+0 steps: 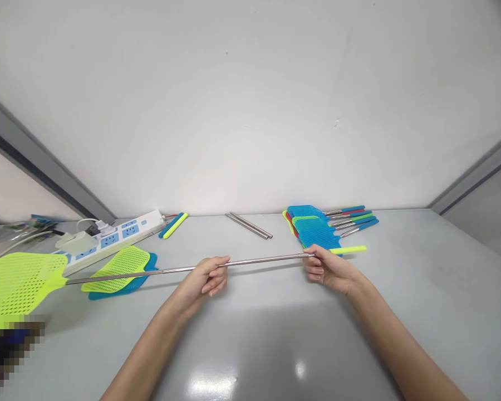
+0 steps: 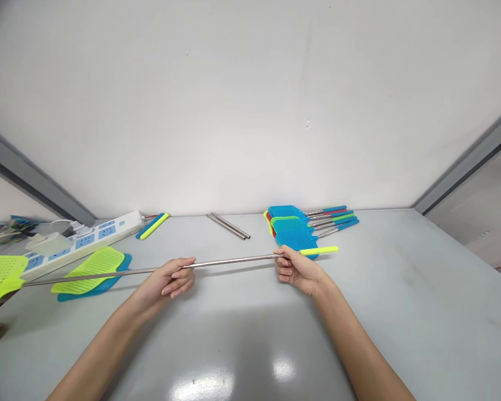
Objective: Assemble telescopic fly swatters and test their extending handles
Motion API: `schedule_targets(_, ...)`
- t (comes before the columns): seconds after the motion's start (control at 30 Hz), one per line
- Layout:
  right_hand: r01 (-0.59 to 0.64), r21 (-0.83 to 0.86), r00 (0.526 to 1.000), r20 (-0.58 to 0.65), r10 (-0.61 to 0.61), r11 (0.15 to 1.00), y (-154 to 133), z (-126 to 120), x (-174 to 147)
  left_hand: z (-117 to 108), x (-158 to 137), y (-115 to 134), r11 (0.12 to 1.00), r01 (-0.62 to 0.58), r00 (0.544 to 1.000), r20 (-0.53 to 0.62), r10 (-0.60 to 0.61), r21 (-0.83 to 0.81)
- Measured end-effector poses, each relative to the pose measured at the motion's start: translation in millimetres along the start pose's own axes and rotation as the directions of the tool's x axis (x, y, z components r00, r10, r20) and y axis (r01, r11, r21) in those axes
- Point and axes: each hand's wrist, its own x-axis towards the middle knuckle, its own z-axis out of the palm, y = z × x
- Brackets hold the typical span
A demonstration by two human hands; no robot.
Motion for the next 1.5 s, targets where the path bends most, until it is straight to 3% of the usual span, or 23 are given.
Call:
schedule_targets(0.33,-0.016,0.003,0.999,-0.036,0.016,1.0,-0.8,0.1,1.7,0.1,0.1,0.3,0.999,0.01,1.0,-0.013,-0.009,0.039)
schedule_targets(1.2,0.0,0.017,0.999,-0.036,0.0,1.0,0.2,-7.5,4.0,-6.8,2.8,-3.6,0.998,0.031,0.999,-0.033,-0.033,-0.056)
schedule_targets(1.5,-0.026,-0.002,0.999,-0.024,0.026,1.0,-4.4,-9.5,1.6,-6.0,2.6,-4.1,0.998,-0.015,0.999,-0.04,0.013,-0.055)
